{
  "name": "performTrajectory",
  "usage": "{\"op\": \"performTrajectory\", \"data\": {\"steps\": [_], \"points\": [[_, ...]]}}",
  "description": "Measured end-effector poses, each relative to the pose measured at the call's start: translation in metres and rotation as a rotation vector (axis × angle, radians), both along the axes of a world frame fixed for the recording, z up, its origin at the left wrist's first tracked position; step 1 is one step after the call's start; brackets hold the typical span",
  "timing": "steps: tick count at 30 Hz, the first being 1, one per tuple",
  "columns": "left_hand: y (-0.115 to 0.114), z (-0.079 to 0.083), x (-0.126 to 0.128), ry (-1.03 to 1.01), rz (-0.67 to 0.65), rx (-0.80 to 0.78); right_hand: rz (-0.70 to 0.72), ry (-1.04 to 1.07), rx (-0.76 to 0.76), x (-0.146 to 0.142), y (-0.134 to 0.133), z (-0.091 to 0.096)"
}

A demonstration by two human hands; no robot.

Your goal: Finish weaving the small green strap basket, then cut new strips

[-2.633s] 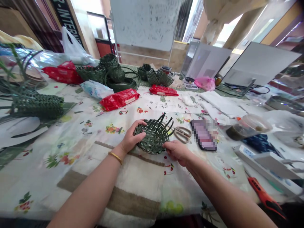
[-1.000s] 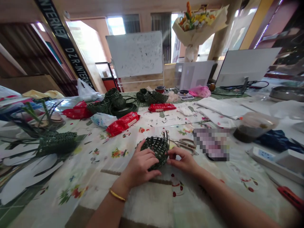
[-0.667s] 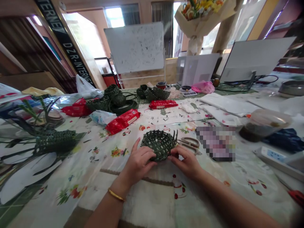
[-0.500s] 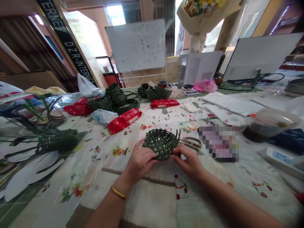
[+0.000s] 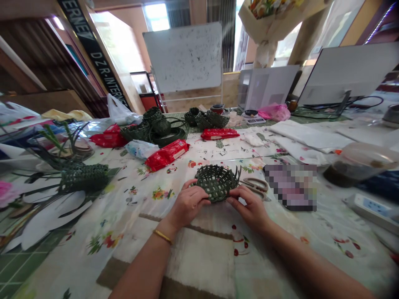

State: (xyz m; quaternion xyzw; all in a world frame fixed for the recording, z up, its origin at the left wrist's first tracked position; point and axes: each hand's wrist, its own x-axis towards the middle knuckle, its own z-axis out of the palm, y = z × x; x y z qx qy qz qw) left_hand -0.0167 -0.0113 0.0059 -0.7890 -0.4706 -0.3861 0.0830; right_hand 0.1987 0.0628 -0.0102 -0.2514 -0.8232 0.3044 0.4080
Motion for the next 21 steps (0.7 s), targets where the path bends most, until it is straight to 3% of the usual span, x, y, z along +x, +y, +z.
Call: {"op": "performTrajectory", "data": {"steps": [3, 8, 14, 17, 21], "points": [[0.003, -0.008, -0.013, -0.044, 0.092, -0.038, 0.0, 0.078, -0.087, 0.001, 0.002, -0.004], [0.002, -0.01, -0.015, -0.016, 0.21, 0.007, -0.15, 0.235, -0.355, 0.002, 0.013, -0.014], [0.003, -0.005, 0.002, -0.05, 0.101, 0.018, -0.123, 0.182, -0.465, -0.001, 0.016, -0.017], [0.002, -0.004, -0.003, -0.22, 0.107, 0.003, -0.136, 0.179, -0.49, -0.001, 0.017, -0.017], [-0.002, -0.004, -0.014, -0.604, 0.252, -0.088, -0.156, 0.199, -0.509, 0.001, 0.018, -0.016]]}}
